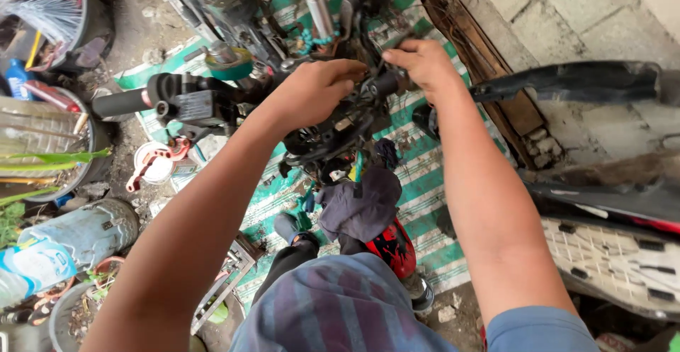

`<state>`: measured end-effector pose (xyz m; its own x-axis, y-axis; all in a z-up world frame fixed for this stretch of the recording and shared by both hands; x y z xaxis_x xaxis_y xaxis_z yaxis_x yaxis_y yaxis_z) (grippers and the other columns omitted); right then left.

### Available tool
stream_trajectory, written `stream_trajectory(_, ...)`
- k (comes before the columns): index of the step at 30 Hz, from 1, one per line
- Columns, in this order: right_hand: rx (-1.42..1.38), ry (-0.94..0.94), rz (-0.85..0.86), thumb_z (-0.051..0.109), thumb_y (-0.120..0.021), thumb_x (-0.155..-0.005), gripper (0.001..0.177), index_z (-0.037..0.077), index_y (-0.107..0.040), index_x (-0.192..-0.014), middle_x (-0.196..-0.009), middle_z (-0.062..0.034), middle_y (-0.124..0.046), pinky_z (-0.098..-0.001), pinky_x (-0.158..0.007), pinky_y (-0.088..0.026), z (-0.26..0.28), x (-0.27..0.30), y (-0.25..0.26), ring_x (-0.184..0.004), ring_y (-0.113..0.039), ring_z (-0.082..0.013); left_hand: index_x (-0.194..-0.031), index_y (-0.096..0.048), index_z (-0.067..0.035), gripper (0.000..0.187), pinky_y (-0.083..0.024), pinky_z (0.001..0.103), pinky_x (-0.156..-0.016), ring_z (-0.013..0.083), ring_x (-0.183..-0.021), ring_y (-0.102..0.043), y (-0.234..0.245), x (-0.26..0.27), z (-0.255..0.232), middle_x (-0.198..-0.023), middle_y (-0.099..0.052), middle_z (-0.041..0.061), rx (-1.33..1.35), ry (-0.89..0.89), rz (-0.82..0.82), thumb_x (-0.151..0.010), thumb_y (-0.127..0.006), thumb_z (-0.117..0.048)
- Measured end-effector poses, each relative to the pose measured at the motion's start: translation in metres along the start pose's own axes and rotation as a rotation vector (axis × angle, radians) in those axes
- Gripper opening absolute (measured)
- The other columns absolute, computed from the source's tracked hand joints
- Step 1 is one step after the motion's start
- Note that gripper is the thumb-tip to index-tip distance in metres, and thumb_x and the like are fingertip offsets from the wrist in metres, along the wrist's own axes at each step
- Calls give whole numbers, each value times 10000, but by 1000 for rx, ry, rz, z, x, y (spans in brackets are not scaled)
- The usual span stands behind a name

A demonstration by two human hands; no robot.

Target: The person works on the handlebar area of a motorcycle, manipulating wires and components with their hands. They then move to a nearby toolbox to retrieve a small metal part, which they examine and attempt to attach to a component held in their other hand.

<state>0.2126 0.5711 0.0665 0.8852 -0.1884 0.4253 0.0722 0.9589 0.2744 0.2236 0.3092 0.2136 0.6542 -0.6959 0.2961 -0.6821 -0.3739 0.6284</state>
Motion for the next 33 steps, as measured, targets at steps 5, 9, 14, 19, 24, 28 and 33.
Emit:
stream_trajectory(5,-158,157,15,278,-976,-939,267,91,-805,-1025,-928,-98,-713,-377,-675,-648,-41,-39,10,-893,-732,-237,-1407,-744,-126,327,-589,540,-1025,396,-1177,-780,19,125,14,-1205,-831,141,221,-246,-397,-1112,-602,-142)
stream_trajectory(9,-136,163,-22,253,-989,-934,224,119,-822,-1001,-855,-38,-698,-292,-631,-599,-31,-31,9,-796,-693,-151,-1331,-813,-210,295,-607,405,-953,230,-1003,-817,-8,199,84,-1172,-849,-36,-123,-121,-939,-1085,-745,-63)
stream_trajectory(14,-100,155,8,281,-1001,-943,241,150,-805,-991,-854,1,-686,-254,-641,-600,-23,-27,15,-793,-711,-115,-1436,-700,-6,411,-516,530,-1108,410,-1234,-671,-32,234,161,-1328,-739,171,-439,-160,-1227,-1048,-819,-68)
stream_trajectory(19,16,143,14,312,-992,-946,255,193,-818,-1090,-876,4,-692,-236,-614,-548,-10,-6,29,-764,-667,-90,-1549,-539,57,561,-404,667,-1182,560,-1391,-521,-43,248,214,-1497,-550,289,-308,30,-1213,-1124,-781,-219)
stream_trajectory(24,92,96,-42,401,-882,-1044,317,353,-814,-1350,-1023,19,-720,-242,-622,-526,-38,16,64,-830,-665,-104,-1567,-540,-1,576,-305,632,-1227,479,-1395,-474,-59,252,224,-1469,-547,209,-508,-5,-1336,-1127,-745,-312)
stream_trajectory(28,-107,-31,-45,433,-730,-1041,373,341,-767,-1400,-999,-29,-717,-229,-615,-433,-71,90,52,-848,-657,-132,-1357,-626,24,416,-451,516,-1054,389,-1142,-562,-121,244,222,-1208,-621,168,-391,-222,-1306,-1033,-752,-204)
stream_trajectory(33,-834,96,500,218,-668,-989,626,10,-567,-1571,-1344,-275,-768,-505,-797,-714,-185,123,-1,-930,-850,-381,-1154,-768,-57,259,-621,489,-756,417,-948,-748,-173,188,216,-1025,-715,171,158,89,-818,-916,-704,21)
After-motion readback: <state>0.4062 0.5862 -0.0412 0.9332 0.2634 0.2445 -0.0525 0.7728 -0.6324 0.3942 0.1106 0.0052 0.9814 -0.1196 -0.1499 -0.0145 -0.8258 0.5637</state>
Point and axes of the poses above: each hand's wrist, its own x-axis away from the middle knuckle, its own y-axis out of the back of the hand, z = x × y, the point moved 1 cm from there along -x, towards the middle knuckle
